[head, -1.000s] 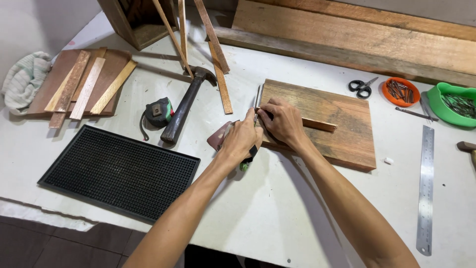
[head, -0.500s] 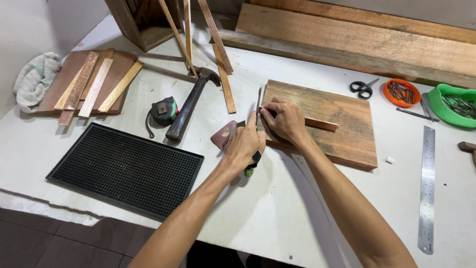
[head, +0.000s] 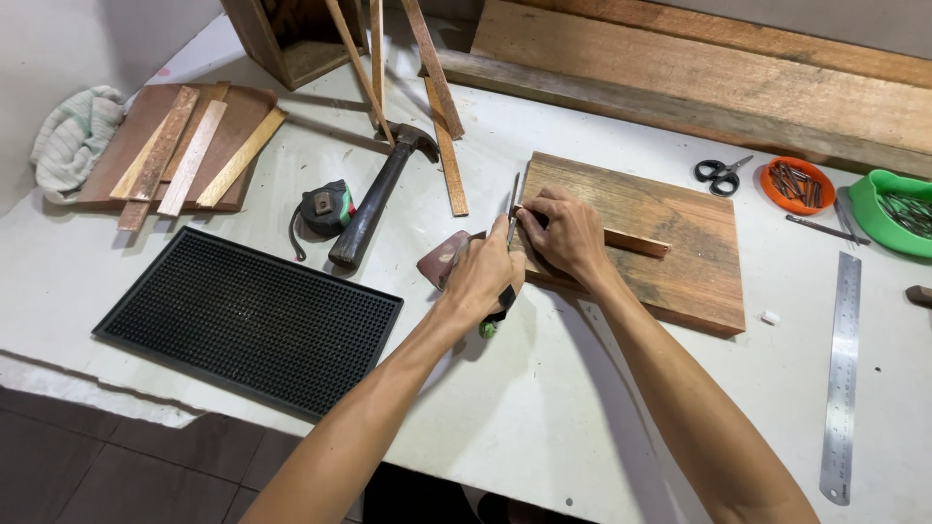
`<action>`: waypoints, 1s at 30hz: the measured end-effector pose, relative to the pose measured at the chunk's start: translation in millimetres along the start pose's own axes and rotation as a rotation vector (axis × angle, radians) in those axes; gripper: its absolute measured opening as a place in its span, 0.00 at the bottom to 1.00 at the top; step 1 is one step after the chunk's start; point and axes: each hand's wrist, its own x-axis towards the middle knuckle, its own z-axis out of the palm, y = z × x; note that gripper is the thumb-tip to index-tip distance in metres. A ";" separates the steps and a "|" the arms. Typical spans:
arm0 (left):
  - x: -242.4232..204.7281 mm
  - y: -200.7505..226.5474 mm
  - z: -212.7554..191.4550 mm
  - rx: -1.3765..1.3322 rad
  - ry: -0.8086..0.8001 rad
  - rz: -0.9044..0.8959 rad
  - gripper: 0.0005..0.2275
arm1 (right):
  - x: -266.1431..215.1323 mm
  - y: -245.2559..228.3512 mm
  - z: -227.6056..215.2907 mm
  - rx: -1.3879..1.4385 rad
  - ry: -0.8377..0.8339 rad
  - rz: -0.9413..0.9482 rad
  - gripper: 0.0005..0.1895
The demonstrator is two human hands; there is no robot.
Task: Measuring, marking, and fitting thin wood strips onto a base board.
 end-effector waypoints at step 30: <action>10.9 0.5 -11.9 0.038 -0.074 -0.039 0.24 | -2.5 2.2 3.6 -0.040 -0.011 0.011 0.10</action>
